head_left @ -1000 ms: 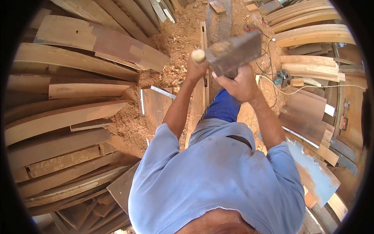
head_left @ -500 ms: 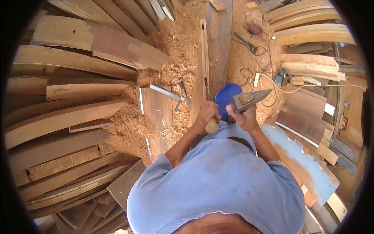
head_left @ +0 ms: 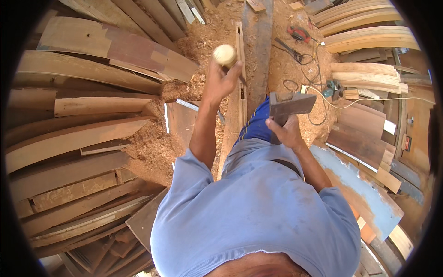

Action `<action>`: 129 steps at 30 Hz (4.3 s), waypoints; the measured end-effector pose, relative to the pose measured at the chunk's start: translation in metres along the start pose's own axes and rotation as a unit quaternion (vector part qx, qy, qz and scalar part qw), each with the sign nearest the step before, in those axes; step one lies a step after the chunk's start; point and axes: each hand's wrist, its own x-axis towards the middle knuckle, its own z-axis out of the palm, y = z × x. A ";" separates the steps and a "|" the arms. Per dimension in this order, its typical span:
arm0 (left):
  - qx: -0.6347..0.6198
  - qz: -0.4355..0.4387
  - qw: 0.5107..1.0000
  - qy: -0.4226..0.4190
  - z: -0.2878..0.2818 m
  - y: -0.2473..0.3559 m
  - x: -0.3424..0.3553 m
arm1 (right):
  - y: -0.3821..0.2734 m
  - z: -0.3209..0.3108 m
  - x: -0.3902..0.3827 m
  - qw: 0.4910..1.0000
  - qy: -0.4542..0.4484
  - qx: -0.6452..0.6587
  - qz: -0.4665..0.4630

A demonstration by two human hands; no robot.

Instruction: The person uses a wooden mallet and a metal chisel to carve and shape a long wooden plank. They repeatedly strike the chisel to remove wood shavings, occasionally pausing to reposition the plank or clear debris from the work surface.

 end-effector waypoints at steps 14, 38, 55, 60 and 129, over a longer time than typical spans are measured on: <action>0.009 0.041 0.997 0.061 -0.001 -0.051 0.023 | -0.119 -0.026 0.045 0.982 0.065 -0.022 -0.177; -0.061 -0.008 0.994 0.091 -0.005 -0.115 -0.013 | -0.152 0.023 0.145 0.849 -0.122 -0.474 -0.198; -0.010 -0.027 0.992 0.125 0.005 -0.096 0.049 | -0.199 0.009 0.170 0.927 -0.091 -0.258 -0.257; -0.010 0.005 0.994 0.112 0.015 -0.116 0.067 | -0.222 0.017 0.202 0.916 0.057 -0.224 -0.329; 0.030 0.069 0.994 0.077 0.025 -0.062 -0.020 | -0.143 -0.017 0.095 0.869 0.082 -0.188 -0.451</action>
